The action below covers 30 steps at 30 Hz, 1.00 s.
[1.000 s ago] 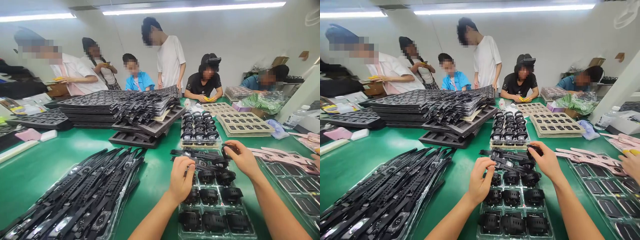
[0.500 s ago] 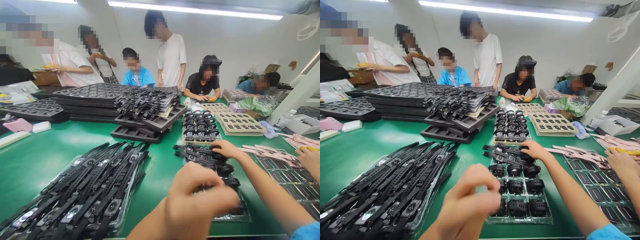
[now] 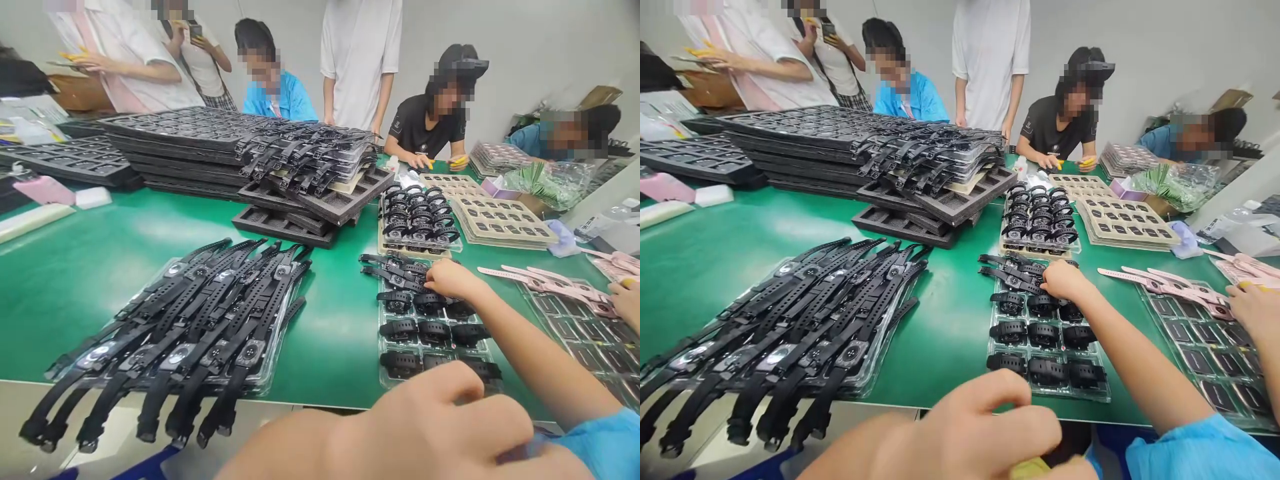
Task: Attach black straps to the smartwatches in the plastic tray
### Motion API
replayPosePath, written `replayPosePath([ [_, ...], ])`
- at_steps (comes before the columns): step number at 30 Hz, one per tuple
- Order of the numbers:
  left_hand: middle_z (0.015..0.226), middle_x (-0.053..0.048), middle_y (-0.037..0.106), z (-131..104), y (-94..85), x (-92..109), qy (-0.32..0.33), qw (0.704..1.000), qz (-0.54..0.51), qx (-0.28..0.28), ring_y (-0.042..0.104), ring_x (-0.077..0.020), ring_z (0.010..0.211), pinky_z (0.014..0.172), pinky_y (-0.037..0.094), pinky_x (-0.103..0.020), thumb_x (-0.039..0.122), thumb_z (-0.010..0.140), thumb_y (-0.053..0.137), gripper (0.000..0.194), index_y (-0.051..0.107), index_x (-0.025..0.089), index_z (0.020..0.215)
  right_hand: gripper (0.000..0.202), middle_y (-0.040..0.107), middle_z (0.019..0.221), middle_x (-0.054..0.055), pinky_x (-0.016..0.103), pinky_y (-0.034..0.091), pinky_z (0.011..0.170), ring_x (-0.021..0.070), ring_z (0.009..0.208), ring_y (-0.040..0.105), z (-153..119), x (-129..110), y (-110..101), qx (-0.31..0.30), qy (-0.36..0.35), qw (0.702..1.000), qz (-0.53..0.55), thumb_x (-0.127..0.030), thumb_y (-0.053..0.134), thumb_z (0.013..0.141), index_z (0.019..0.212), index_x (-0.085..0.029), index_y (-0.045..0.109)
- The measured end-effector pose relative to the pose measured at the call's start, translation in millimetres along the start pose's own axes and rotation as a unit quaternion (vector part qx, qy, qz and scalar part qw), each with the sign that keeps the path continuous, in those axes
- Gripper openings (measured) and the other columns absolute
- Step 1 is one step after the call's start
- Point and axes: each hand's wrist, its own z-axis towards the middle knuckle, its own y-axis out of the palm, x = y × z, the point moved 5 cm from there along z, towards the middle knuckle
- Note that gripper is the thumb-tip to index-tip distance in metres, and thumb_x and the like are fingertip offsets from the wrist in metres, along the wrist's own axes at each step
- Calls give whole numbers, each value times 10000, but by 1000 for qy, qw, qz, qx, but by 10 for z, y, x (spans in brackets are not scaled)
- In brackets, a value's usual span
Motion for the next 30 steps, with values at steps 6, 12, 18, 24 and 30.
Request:
replayPosePath([
  [6, 650, -17, 620, 41, 243, -472, 69, 968, 195, -142, 529, -171, 611, 579, 351, -314, 124, 902, 498, 181, 651, 220, 901, 215, 679, 1185, 77, 457, 535, 938, 236, 1055, 660, -46, -57, -61, -1, -23, 999, 28, -325, 645, 983, 1138, -180, 678],
  [12, 716, -22, 647, -143, 263, -886, -11, 984, 139, -110, 552, -167, 660, 599, 369, -282, 66, 906, 441, 266, 656, 197, 992, 201, 670, 1189, 77, 428, 555, 894, 222, 1014, 664, 30, -19, -61, 12, -4, 996, 89, -329, 639, 986, 1117, -181, 674],
  [18, 830, -55, 732, -211, 191, -1083, -105, 989, 72, -77, 619, -184, 737, 682, 453, -288, 116, 975, 409, 306, 696, 198, 1044, 106, 685, 889, 35, 374, 504, 803, 225, 869, 639, -74, -19, -139, 95, -10, 975, 201, -238, 732, 857, 846, -191, 638],
  [24, 949, -53, 729, -85, 68, -1344, -272, 962, -19, -16, 630, -207, 889, 834, 502, -331, 254, 986, 497, 222, 702, 226, 1066, 104, 696, 916, 38, 344, 489, 732, 234, 808, 672, -399, 94, -472, 247, 3, 893, 376, -341, 538, 937, 987, -251, 558],
  [30, 1292, -156, 640, 462, 238, -1501, -302, 871, -367, 127, 559, -297, 1234, 978, 467, -399, 558, 780, 775, 652, 581, 181, 1276, 398, 612, 692, -29, 253, 442, 523, 156, 574, 610, -686, -160, -686, 247, -56, 741, 622, -589, 571, 915, 1075, -224, 560],
])
